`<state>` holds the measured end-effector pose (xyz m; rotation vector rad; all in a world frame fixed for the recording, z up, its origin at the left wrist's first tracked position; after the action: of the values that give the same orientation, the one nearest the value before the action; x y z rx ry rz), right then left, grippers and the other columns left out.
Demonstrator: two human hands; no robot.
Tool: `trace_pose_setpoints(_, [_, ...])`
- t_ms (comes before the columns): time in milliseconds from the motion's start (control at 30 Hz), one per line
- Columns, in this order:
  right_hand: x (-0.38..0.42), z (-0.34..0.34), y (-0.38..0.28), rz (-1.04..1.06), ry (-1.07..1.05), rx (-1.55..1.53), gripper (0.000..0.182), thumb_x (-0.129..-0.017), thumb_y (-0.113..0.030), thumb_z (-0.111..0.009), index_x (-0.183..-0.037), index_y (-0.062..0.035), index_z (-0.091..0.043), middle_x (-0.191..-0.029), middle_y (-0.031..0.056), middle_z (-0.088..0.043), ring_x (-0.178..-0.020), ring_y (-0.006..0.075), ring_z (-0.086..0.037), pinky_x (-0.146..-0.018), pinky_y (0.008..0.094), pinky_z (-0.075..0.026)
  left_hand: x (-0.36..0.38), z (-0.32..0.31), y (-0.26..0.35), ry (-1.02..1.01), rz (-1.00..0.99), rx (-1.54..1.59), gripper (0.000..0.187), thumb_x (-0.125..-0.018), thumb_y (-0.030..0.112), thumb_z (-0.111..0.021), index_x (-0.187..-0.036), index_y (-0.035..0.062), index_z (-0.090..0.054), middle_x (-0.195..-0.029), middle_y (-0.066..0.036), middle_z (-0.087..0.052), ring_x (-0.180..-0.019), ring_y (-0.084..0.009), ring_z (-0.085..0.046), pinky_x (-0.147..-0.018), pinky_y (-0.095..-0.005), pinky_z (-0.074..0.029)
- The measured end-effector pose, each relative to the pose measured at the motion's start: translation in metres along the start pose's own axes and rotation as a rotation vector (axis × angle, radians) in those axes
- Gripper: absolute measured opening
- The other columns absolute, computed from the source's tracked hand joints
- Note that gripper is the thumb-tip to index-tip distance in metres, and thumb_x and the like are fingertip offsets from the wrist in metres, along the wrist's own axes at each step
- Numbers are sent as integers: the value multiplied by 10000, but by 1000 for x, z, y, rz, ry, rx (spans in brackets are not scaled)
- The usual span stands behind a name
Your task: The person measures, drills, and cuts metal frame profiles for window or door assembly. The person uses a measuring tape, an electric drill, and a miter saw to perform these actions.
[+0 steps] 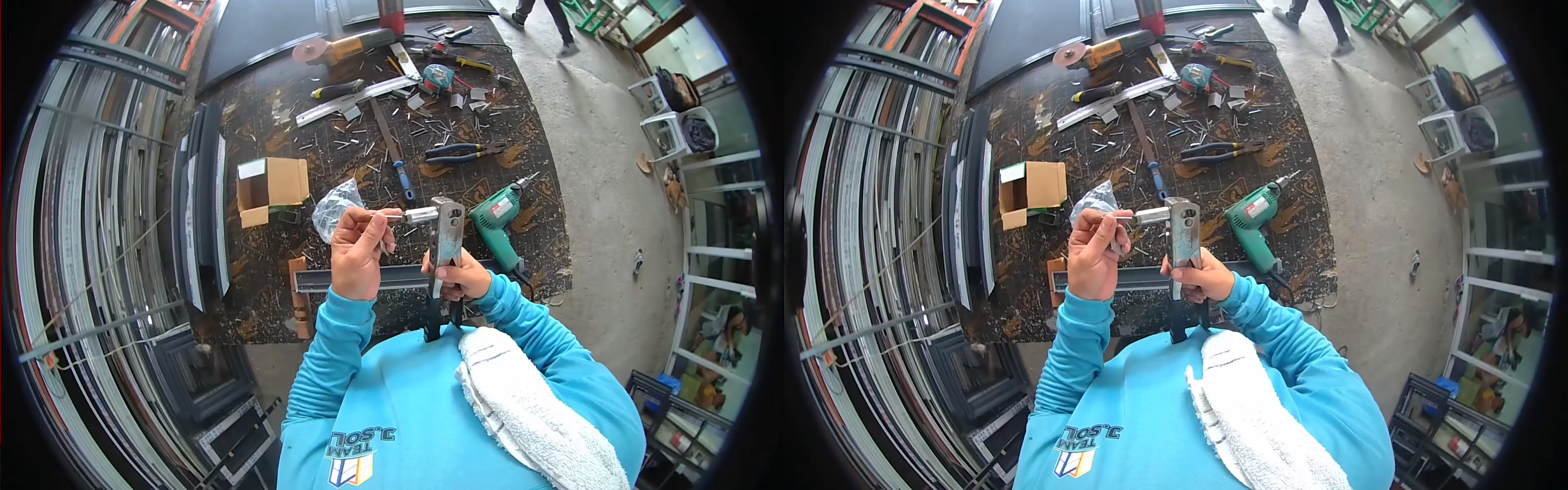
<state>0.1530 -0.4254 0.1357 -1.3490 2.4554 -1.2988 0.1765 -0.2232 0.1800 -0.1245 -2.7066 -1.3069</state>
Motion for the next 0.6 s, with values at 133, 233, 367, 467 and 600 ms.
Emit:
trace_pose_setpoints(133, [-2,-1,5,-10,0,-3,285,-847,-262,-628,-999,-43,-527,-538,-31,-438,-398,54,-405,-384,204,-317,6,-1,0,6,7,94,18,-937,104,-535,-930,89,-527,-1025,-148,-640,-704,-116,-549,-632,-275,-460])
trace_pose_setpoints(233, [-3,-5,5,-17,-15,-8,279,-847,-255,-631,-1005,-46,-533,-560,-30,-452,-402,53,-404,-384,202,-322,11,3,-2,19,6,129,5,-932,80,-532,-929,75,-532,-1027,-139,-634,-702,-115,-546,-630,-265,-457])
trace_pose_setpoints(367, [-2,-21,0,-35,108,219,198,-844,-168,-649,-975,-49,-560,-636,-19,-504,-456,53,-457,-406,200,-359,22,5,3,68,-82,-236,26,-885,25,-563,-898,45,-569,-979,-91,-622,-702,-85,-523,-622,-231,-434])
trace_pose_setpoints(467, [12,-22,-21,49,-57,1197,346,-770,-100,-688,-1082,-23,-558,-766,101,-648,-633,244,-644,-629,359,-523,50,40,5,-13,125,-169,74,-898,94,-573,-847,40,-582,-822,-58,-615,-651,-87,-522,-600,-229,-431])
trace_pose_setpoints(600, [39,-68,-57,-383,-275,1564,429,-678,-135,-694,-1076,-31,-570,-833,197,-647,-775,347,-644,-714,414,-509,114,84,-33,-159,624,49,212,-939,243,-553,-826,66,-575,-779,-79,-633,-653,-114,-548,-576,-241,-429])
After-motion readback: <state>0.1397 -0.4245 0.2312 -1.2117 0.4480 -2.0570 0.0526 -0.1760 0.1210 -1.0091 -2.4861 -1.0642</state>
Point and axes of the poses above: each hand's wrist, its own x-axis away from the middle knuckle, its own z-axis out of the back of the hand, y = z × x, the point moved 1 cm from there along -x, towards the middle knuckle
